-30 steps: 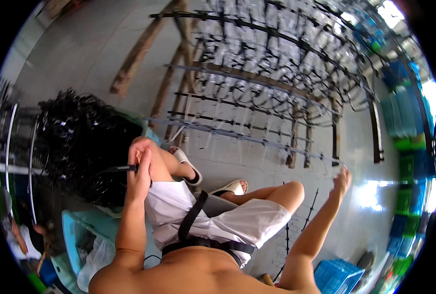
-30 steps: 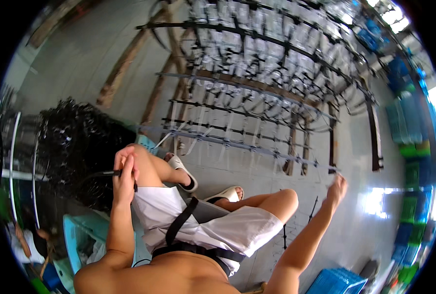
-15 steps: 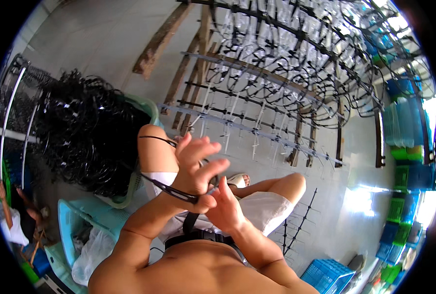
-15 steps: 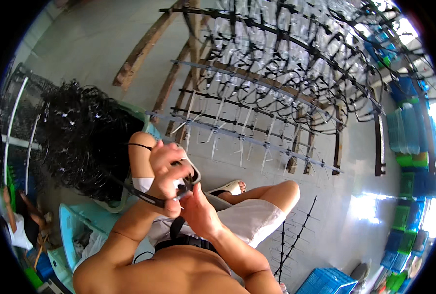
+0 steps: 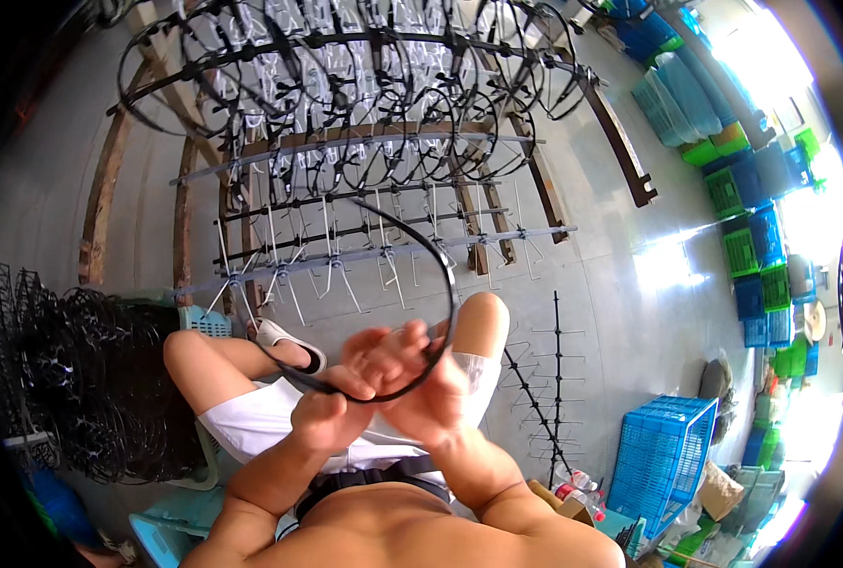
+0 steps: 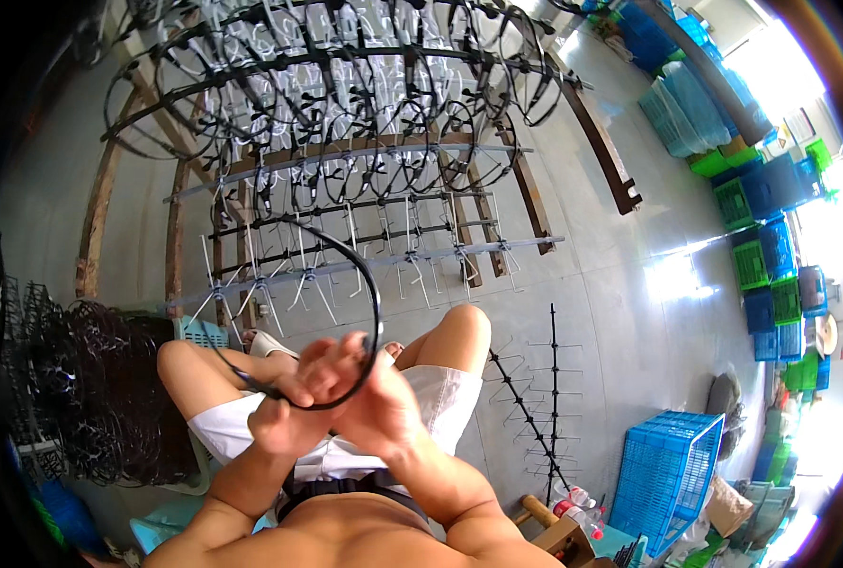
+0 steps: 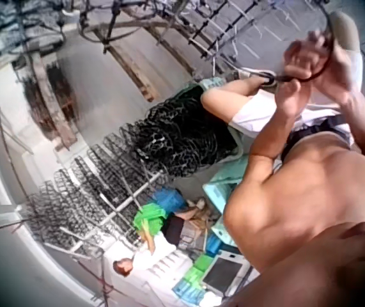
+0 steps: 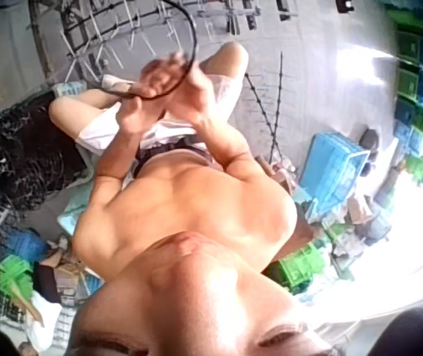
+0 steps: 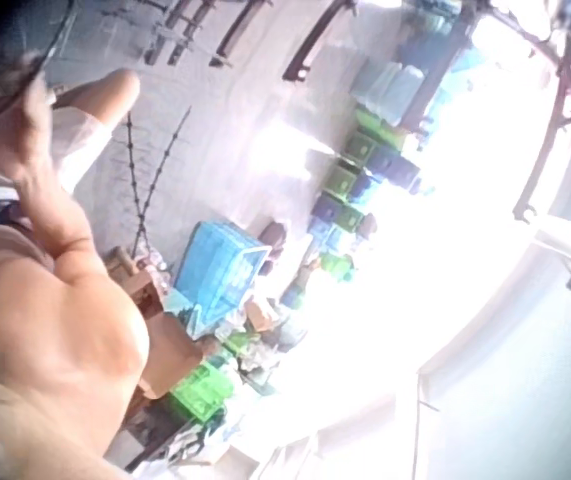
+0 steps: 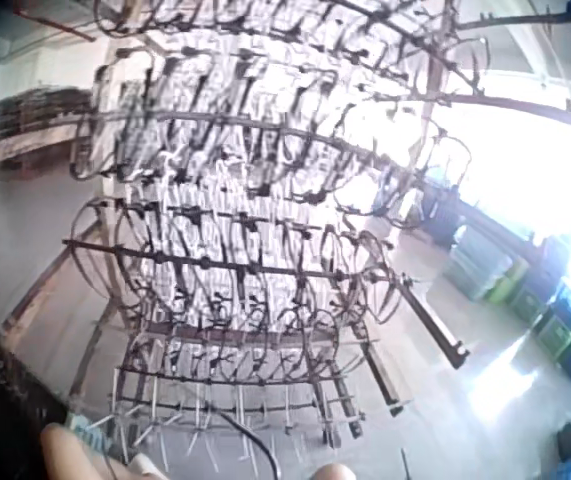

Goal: The person sits and repeatedly picks up black wire loops from a basket, then threads and twists them onto a metal rack structure. The hands manipulate the wires one at a time, securing them to the rack's horizontal bars.

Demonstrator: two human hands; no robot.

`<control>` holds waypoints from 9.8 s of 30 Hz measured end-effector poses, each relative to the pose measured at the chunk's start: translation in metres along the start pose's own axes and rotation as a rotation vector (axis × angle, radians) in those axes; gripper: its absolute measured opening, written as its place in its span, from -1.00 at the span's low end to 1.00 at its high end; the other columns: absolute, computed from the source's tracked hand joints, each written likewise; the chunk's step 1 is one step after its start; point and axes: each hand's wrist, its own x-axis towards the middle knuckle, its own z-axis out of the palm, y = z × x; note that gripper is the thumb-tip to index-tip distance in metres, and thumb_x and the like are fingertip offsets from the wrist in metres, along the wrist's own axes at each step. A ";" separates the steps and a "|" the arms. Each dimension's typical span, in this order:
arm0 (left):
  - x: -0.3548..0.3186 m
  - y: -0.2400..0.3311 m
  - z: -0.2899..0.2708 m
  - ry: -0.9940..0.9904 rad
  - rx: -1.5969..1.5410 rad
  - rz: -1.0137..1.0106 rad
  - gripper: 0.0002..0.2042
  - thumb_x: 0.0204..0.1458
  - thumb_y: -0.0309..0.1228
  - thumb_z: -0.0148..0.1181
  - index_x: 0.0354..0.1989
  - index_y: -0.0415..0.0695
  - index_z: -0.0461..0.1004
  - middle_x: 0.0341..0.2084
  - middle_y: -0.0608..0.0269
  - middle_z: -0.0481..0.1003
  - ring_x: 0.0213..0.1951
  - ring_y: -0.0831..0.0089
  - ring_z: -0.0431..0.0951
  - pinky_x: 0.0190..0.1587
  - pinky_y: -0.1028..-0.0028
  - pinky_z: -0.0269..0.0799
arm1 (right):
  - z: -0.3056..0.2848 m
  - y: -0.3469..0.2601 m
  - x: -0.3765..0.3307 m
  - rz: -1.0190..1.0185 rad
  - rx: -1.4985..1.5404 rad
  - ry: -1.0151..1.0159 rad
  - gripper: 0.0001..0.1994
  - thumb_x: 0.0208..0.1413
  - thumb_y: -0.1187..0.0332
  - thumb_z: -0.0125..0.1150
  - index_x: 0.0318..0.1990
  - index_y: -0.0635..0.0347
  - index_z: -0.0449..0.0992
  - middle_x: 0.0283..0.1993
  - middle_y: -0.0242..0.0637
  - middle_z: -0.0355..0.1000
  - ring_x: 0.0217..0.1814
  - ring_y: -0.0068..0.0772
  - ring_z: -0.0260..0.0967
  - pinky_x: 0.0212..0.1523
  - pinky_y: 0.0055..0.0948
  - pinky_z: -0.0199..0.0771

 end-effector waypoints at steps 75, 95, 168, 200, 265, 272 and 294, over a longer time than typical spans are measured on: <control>0.073 -0.033 -0.042 0.225 2.167 0.086 -0.87 -0.07 -0.55 0.24 -0.31 -0.24 0.54 -0.60 0.15 0.50 -0.56 0.23 0.48 -0.49 0.34 0.38 | -0.076 -0.260 0.064 -0.119 -1.033 0.554 -0.78 0.23 0.24 0.04 -0.31 0.22 0.36 -0.45 -0.29 0.42 -0.54 -0.59 0.24 -0.49 -0.57 0.28; 0.088 -0.023 -0.044 0.191 2.274 0.211 -0.93 -0.02 -0.51 0.21 -0.37 -0.23 0.53 -0.57 0.15 0.51 -0.54 0.20 0.47 -0.44 0.32 0.36 | -0.061 -0.261 0.046 -0.082 -1.218 0.615 -0.74 0.19 0.21 0.09 -0.34 0.27 0.45 -0.33 -0.26 0.47 -0.43 -0.49 0.41 -0.34 -0.52 0.44; 0.065 -0.032 -0.058 0.277 1.965 0.155 -0.85 -0.10 -0.44 0.26 -0.34 -0.18 0.51 -0.53 0.22 0.54 -0.44 0.25 0.55 -0.41 0.34 0.46 | -0.113 -0.241 -0.023 -0.352 -1.622 0.467 -0.30 -0.09 0.46 0.03 0.31 0.08 0.04 -0.12 -0.30 0.32 -0.02 -0.42 0.27 0.10 -0.35 0.19; -0.186 0.236 -0.102 1.277 1.868 -0.174 -0.86 0.14 -0.41 0.03 -0.24 -0.19 0.46 -0.58 0.10 0.48 -0.55 0.35 0.47 -0.45 0.40 0.38 | -0.002 0.053 0.109 -0.458 -1.998 -0.209 -0.79 0.03 0.57 0.14 -0.14 0.30 0.43 -0.34 -0.21 0.40 -0.31 -0.42 0.39 -0.24 -0.46 0.41; -0.236 0.281 -0.005 0.956 0.556 -0.048 -0.56 -0.10 -0.51 0.17 0.02 -0.10 0.26 -0.50 0.17 0.48 -0.40 0.18 0.59 -0.19 -0.20 0.49 | -0.070 -0.193 0.085 -0.126 -1.087 0.506 -0.80 0.15 0.32 0.14 -0.19 0.22 0.33 -0.34 -0.25 0.45 -0.44 -0.46 0.42 -0.39 -0.52 0.43; -0.140 0.148 0.016 0.412 0.199 0.154 -0.14 -0.12 -0.48 0.31 0.36 0.14 -0.08 -0.36 0.22 0.29 -0.32 0.33 0.36 -0.22 0.22 0.34 | -0.076 -0.192 0.083 -0.186 -0.985 0.458 -0.83 0.15 0.35 0.13 -0.20 0.18 0.32 -0.36 -0.27 0.45 -0.44 -0.50 0.40 -0.38 -0.53 0.39; 0.017 0.024 -0.062 0.326 2.176 0.152 -0.71 -0.21 -0.47 0.35 -0.32 -0.09 0.38 -0.51 0.24 0.45 -0.40 0.19 0.44 -0.24 0.25 0.27 | -0.073 -0.183 0.069 -0.287 -0.971 0.406 -0.88 0.15 0.41 0.12 -0.21 0.17 0.33 -0.38 -0.27 0.46 -0.45 -0.50 0.38 -0.36 -0.55 0.36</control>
